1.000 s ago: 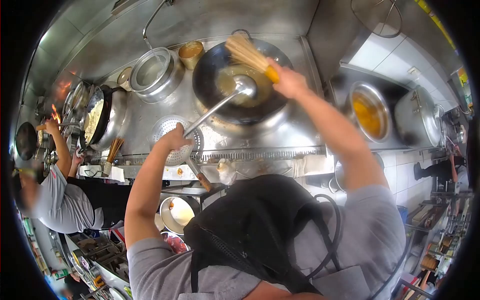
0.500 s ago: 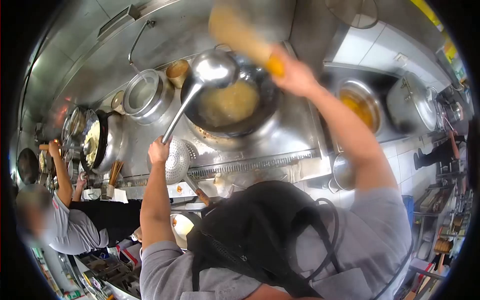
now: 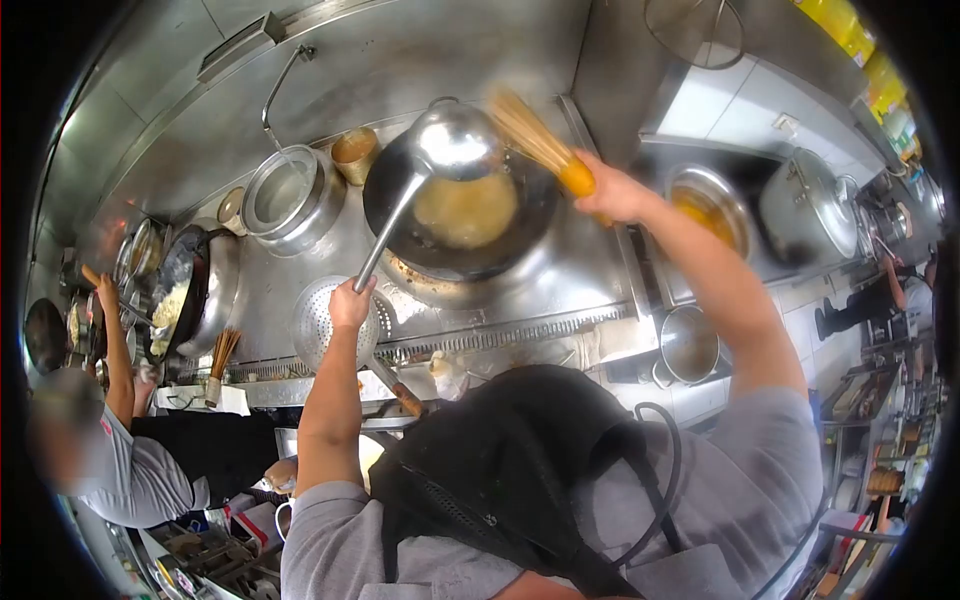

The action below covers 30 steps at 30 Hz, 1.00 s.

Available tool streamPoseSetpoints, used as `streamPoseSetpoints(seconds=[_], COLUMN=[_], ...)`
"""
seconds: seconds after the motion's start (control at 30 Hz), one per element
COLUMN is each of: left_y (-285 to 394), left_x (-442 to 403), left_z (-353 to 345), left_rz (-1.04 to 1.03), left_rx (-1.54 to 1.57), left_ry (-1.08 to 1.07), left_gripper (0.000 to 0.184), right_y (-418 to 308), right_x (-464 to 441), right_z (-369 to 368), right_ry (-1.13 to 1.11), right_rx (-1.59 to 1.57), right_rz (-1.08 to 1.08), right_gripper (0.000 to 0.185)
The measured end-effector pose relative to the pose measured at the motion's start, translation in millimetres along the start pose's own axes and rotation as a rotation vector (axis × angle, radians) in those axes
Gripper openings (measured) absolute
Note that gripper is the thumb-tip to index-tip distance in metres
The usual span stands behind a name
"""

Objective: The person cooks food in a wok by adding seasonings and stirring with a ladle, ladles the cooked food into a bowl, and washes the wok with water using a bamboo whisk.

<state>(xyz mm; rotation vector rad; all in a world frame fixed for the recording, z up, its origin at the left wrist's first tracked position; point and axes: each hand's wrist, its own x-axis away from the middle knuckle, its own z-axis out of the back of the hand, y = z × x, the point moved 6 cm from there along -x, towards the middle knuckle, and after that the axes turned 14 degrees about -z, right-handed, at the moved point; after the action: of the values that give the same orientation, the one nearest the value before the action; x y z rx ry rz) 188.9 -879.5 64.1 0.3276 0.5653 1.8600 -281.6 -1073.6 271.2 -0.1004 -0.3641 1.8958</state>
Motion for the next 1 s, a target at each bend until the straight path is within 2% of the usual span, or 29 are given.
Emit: streamPoseSetpoints(seconds=[0.03, 0.1, 0.13, 0.23, 0.33, 0.37, 0.4, 0.43, 0.47, 0.5, 0.57, 0.6, 0.63, 0.7, 0.73, 0.77, 0.83, 0.9, 0.93, 1.0], left_y=[-7, -10, -14, -22, -14, -13, -1, -9, -14, -10, 15, 32, 35, 38, 43, 44, 60, 87, 88, 115], left_x=[3, -7, -7, 3, -8, -10, -3, 1, 6, 6, 19, 26, 28, 36, 44, 60, 107, 147, 163, 197], left_z=[-3, -5, -8, -12, -38, -52, -52, -66, -75, -82, -58, -42, -41, -43, -52, -60, -69, -61, -67, -65], left_rz=[0.002, -0.073, -0.078, -0.044, -0.117, -0.148, -0.101, -0.069, -0.098, -0.127, 0.047, 0.051, 0.011, -0.074, -0.137, -0.019, 0.247, 0.233, 0.230, 0.227], left_rx=[0.014, 0.009, 0.043, 0.062, 0.200, 0.289, 0.256, 0.359, 0.389, 0.436, 0.287, 0.200, 0.174, 0.117, 0.248, 0.430, 0.800, 0.844, 0.879, 0.945], left_ry=[-0.027, 0.000, -0.002, -0.054, -0.078, -0.105, -0.117, -0.122, -0.060, 0.011, -0.111, -0.157, -0.144, -0.123, -0.136, -0.224, -0.389, -0.356, -0.354, -0.367], left_gripper=[0.045, 0.046, 0.046, 0.046, 0.045, 0.045, 0.044, 0.044, 0.045, 0.046, 0.047, 0.048, 0.047, 0.046, 0.046, 0.045, 0.044, 0.044, 0.045, 0.044], right_y=[10, 44, 37, -1, -38, -28, -14, -3, 14, 12, -9, -38, -58, -70, -65, -59, -47, -36, -24, 33], right_x=[7, 17, 20, 34, 43, 27, 17, 13, 14, 15, 39, 53, 60, 49, 34, 27, 49, 81, 92, 91], right_z=[-17, -35, -31, -9, -11, -27, -33, -45, -50, -43, -49, -43, -45, -75, -98, -123, -146, -164, -174, -220], right_ry=[-0.222, 0.013, 0.111, 0.358, 0.453, 0.121, 0.010, -0.106, -0.072, 0.085, 0.356, 0.438, 0.565, 0.616, 0.333, 0.045, 0.131, 0.261, 0.227, 0.055], right_rx=[0.061, -0.092, -0.151, -0.749, -0.603, -0.306, -0.298, -0.293, -0.267, -0.378, -0.595, -0.743, -0.729, -0.507, -0.514, -0.516, -0.611, -0.699, -0.649, -0.856], right_rz=[-0.137, 0.013, 0.107, 0.044, -0.099, -0.109, -0.086, -0.062, -0.076, -0.059, -0.029, -0.095, -0.142, -0.105, -0.182, -0.257, -0.314, -0.334, -0.346, -0.257], right_gripper=[0.095, 0.095, 0.096, 0.096, 0.095, 0.093, 0.093, 0.092, 0.091, 0.092, 0.093, 0.094, 0.096, 0.095, 0.096, 0.097, 0.099, 0.100, 0.099, 0.098])
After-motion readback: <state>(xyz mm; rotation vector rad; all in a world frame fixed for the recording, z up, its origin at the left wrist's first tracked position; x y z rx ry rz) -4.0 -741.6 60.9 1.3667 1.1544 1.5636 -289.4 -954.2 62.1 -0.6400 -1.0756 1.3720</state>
